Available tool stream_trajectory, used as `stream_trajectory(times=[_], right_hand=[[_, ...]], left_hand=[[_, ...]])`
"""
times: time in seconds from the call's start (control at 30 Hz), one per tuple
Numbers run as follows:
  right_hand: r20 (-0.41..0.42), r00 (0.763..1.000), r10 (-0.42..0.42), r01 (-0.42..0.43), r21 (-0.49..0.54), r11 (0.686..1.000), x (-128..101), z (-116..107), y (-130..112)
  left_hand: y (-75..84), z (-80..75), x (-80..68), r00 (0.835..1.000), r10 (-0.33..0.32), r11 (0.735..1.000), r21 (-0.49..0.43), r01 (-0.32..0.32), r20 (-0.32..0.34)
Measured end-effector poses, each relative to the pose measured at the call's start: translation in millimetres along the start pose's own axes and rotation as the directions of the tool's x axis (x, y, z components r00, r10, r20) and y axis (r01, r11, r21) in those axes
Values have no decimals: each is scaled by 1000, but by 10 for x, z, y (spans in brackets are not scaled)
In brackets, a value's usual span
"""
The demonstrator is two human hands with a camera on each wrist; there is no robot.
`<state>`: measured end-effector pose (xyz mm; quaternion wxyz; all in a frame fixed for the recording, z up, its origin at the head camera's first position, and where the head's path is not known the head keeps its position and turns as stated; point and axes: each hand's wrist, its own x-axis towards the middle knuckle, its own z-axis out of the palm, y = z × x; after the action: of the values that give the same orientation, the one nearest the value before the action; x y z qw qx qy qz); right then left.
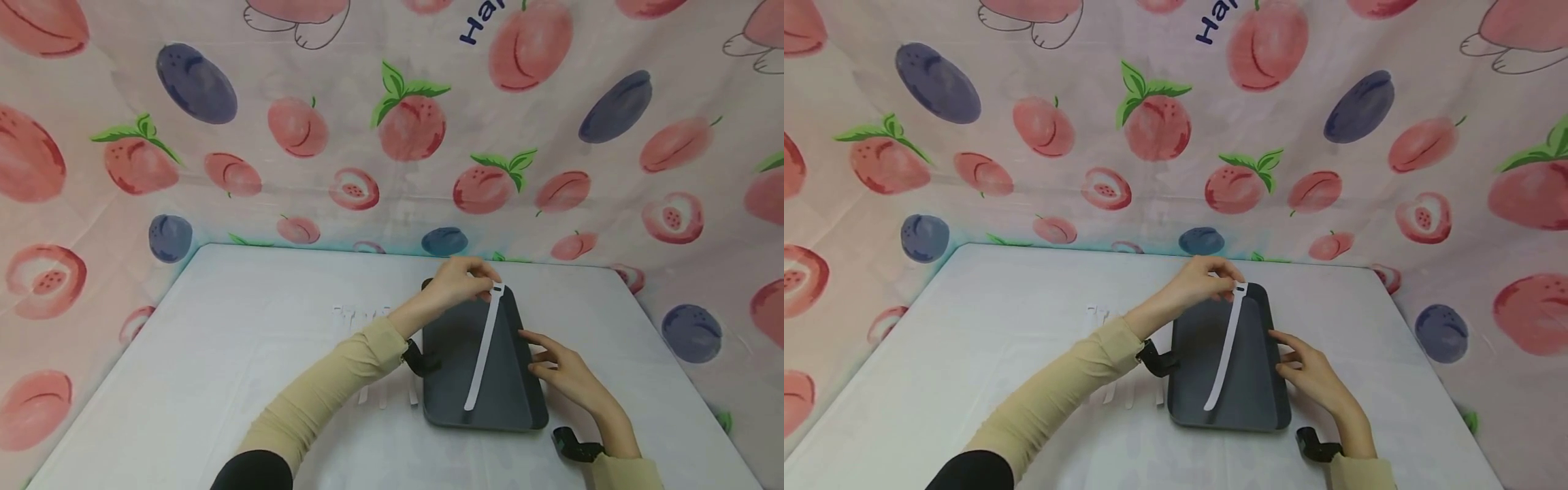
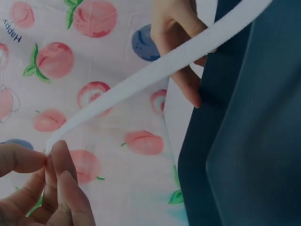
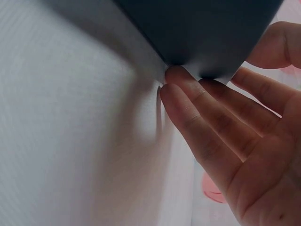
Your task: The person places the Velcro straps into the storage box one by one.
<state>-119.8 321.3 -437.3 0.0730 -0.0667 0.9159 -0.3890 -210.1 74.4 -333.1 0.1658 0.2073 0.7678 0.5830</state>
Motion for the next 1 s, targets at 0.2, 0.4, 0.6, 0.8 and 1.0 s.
stream_trajectory(times=[0.2,0.4,0.6,0.8,1.0], right_hand=[[0,1000,17,-17,-3,1000,-1,-11,-7],[3,1000,23,-23,-6,1000,-10,-14,-14],[-1,1000,23,-23,-12,1000,-12,-14,-18],[-8,1000,20,-20,-28,999,-7,-11,-16],[-2,1000,22,-22,-30,999,-9,-6,-29]], left_hand=[[-52,105,131,999,-34,999,-37,33,-19],[-134,217,281,997,-66,994,-90,62,-47],[-233,315,406,988,-125,981,-159,110,-87],[-379,400,491,979,-157,971,-200,129,-132],[-515,469,522,964,-210,957,-234,170,-162]])
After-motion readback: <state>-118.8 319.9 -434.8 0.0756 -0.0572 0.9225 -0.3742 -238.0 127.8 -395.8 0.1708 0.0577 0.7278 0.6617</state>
